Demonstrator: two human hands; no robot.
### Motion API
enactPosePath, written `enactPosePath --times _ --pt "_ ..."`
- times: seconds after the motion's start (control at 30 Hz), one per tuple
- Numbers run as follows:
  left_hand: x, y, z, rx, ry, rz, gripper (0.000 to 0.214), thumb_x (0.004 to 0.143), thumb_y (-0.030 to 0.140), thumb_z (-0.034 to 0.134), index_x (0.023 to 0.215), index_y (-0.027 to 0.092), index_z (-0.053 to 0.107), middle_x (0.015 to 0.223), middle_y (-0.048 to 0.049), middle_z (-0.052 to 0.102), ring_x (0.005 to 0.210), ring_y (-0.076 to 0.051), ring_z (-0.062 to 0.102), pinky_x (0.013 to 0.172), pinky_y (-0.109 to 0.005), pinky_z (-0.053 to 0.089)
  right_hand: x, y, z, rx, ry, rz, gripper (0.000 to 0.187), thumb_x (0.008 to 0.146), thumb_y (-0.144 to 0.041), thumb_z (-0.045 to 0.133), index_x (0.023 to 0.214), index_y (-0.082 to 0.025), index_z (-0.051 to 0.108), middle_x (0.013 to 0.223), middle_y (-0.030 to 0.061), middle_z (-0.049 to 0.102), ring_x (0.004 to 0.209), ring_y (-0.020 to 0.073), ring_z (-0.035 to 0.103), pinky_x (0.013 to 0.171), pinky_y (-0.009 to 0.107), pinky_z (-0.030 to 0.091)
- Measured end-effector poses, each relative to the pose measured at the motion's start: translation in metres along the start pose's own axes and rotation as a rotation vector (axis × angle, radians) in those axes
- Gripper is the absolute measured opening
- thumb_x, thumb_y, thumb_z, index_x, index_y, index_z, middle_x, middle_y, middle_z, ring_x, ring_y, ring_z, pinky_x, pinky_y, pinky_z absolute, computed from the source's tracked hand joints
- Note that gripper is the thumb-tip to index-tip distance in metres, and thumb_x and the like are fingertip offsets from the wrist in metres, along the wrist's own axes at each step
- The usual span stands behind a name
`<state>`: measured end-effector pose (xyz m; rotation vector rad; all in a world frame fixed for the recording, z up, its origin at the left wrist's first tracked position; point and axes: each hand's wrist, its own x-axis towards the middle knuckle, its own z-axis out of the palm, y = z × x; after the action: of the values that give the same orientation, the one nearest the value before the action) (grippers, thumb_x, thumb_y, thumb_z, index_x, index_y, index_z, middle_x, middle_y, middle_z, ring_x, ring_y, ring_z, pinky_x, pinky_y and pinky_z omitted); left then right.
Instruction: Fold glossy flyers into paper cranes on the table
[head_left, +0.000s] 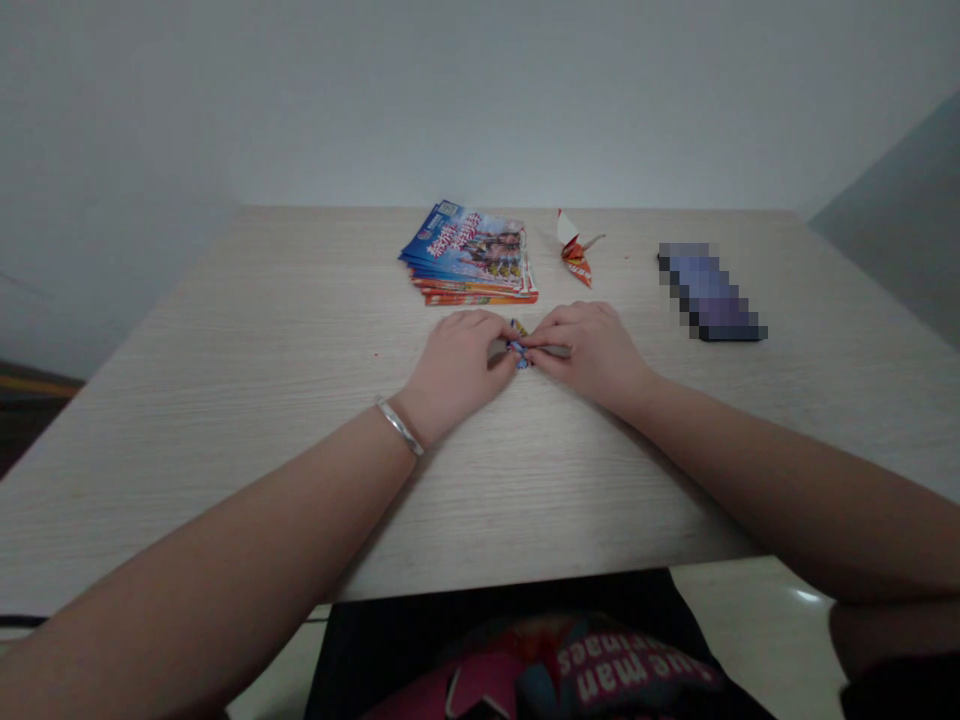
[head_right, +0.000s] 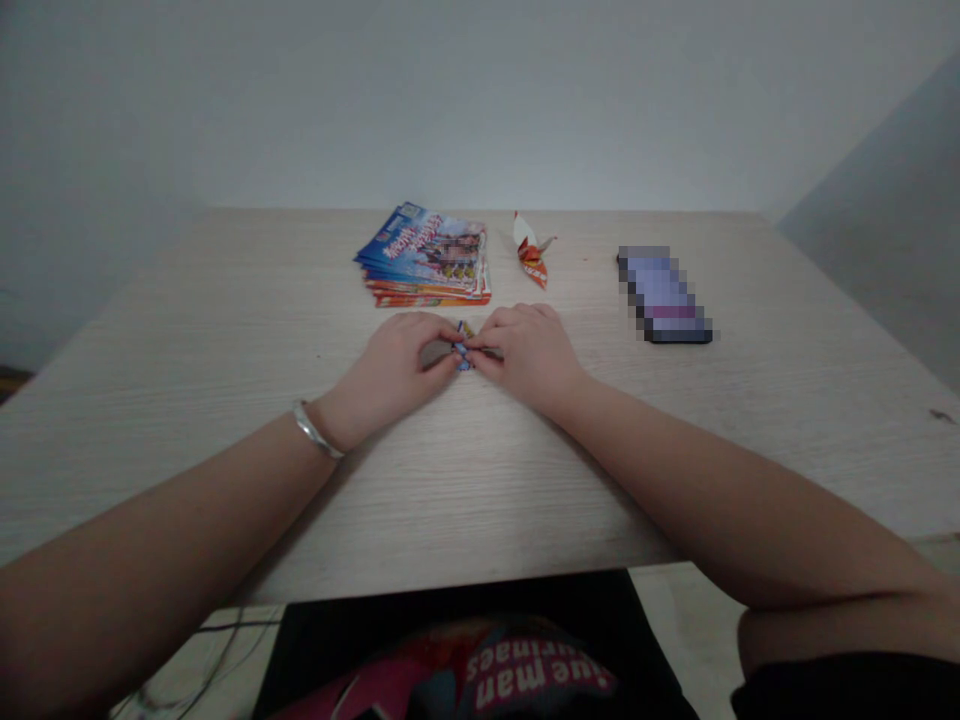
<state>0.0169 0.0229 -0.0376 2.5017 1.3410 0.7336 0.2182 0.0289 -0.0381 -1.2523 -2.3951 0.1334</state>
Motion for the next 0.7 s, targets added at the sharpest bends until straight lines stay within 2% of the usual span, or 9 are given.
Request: enactPosePath --times 0.33,0.5,0.63,0.7 --pt "-0.001 0.004 -0.006 0.063 -0.050 0.055 0.016 0.091 0.027 0.056 0.094 0.016 0.067 0.105 -0.0090 0.071 0.102 -0.024 0.063 0.097 -0.039 0.048 0.000 0.002 -0.002 0.004 -0.017 -0.014 0.022 0.093 -0.033 0.061 0.102 -0.025 0.080 0.099 0.0037 0.077 0.091 0.0219 0.065 0.086 0.039 0.040" --pt "-0.002 0.008 -0.008 0.164 -0.071 0.054 0.019 0.092 0.028 0.055 0.099 0.014 0.068 0.112 -0.0120 0.070 0.107 -0.026 0.063 0.096 -0.040 0.049 0.000 0.000 -0.002 -0.047 -0.015 -0.010 0.021 0.090 -0.037 0.066 0.103 -0.027 0.079 0.100 0.0038 0.076 0.095 0.0240 0.063 0.094 0.043 0.038" --pt "-0.004 0.015 -0.010 0.288 -0.071 0.073 0.026 0.095 0.030 0.051 0.101 0.014 0.071 0.113 -0.0112 0.072 0.106 -0.030 0.064 0.095 -0.047 0.048 0.000 -0.003 -0.003 -0.098 -0.006 0.017 0.026 0.090 -0.039 0.066 0.108 -0.026 0.078 0.110 0.0053 0.074 0.104 0.0270 0.062 0.105 0.048 0.033" --pt "-0.004 0.018 -0.011 0.339 -0.074 0.095 0.030 0.097 0.031 0.048 0.102 0.015 0.073 0.112 -0.0103 0.073 0.105 -0.032 0.065 0.099 -0.052 0.044 -0.001 -0.003 -0.003 -0.097 -0.005 0.017 0.025 0.090 -0.038 0.066 0.108 -0.026 0.078 0.114 0.0049 0.074 0.109 0.0283 0.061 0.105 0.048 0.035"
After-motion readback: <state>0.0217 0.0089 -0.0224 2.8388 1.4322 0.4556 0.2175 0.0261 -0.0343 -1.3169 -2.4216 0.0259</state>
